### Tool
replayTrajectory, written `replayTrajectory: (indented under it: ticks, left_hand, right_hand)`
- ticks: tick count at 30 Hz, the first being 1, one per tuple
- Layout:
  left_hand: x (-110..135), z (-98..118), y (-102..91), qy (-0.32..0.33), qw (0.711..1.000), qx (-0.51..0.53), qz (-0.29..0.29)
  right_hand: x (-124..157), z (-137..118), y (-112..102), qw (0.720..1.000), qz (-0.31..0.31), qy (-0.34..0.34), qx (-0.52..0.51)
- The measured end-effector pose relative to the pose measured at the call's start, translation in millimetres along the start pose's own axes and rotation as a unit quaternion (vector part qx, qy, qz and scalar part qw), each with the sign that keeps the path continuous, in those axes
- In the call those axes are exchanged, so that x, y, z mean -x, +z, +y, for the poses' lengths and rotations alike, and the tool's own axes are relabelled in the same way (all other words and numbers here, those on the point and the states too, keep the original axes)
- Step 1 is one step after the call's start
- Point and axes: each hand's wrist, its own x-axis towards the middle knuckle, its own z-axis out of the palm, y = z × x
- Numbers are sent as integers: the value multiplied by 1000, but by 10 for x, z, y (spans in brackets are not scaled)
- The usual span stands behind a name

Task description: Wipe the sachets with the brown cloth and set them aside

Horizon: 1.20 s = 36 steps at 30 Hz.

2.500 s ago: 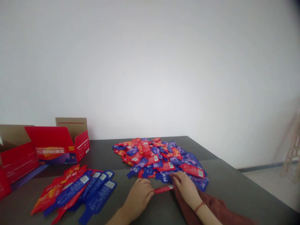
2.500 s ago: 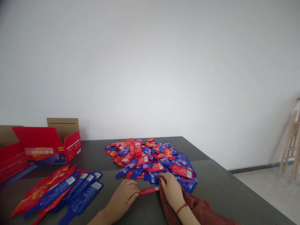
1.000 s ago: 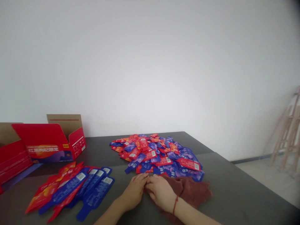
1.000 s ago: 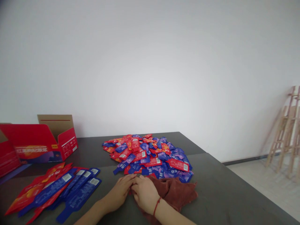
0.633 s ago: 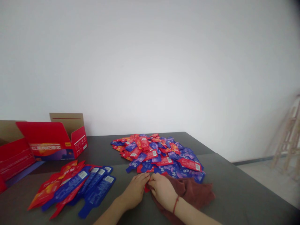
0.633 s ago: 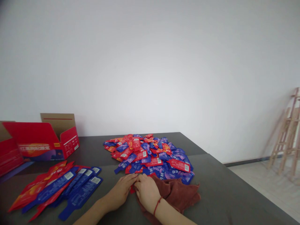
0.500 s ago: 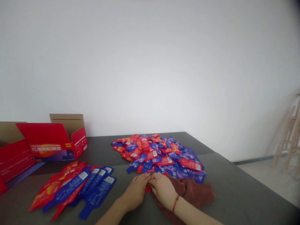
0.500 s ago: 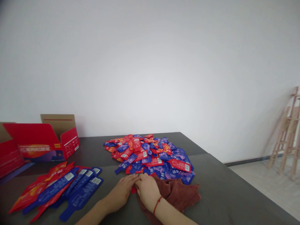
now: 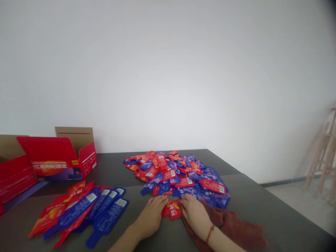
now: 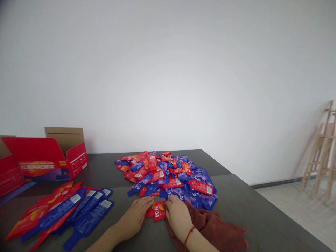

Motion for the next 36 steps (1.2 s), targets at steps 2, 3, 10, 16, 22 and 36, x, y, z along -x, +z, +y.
replayTrajectory:
  ticks: [2, 3, 10, 16, 22, 36]
  left_hand:
    - [-1, 19, -5, 6, 1000, 3, -2]
    - [-2, 26, -5, 10, 1000, 5, -4]
    - [-24, 22, 16, -4, 1000, -5, -18]
    - [-61, 78, 4, -17, 1000, -2, -1]
    - [-61, 132, 21, -25, 999, 0, 26]
    - [-48, 169, -48, -31, 999, -13, 6]
  right_hand:
    - [-37, -127, 22, 1000, 1, -16, -3]
    - [-57, -177, 27, 1000, 1, -23, -3]
    - [-14, -50, -60, 996, -10, -71, -43]
    - [-38, 179, -73, 1000, 1, 29, -5]
    - [-272, -131, -25, 1000, -2, -11, 1]
    - [-104, 95, -77, 1000, 5, 9, -10]
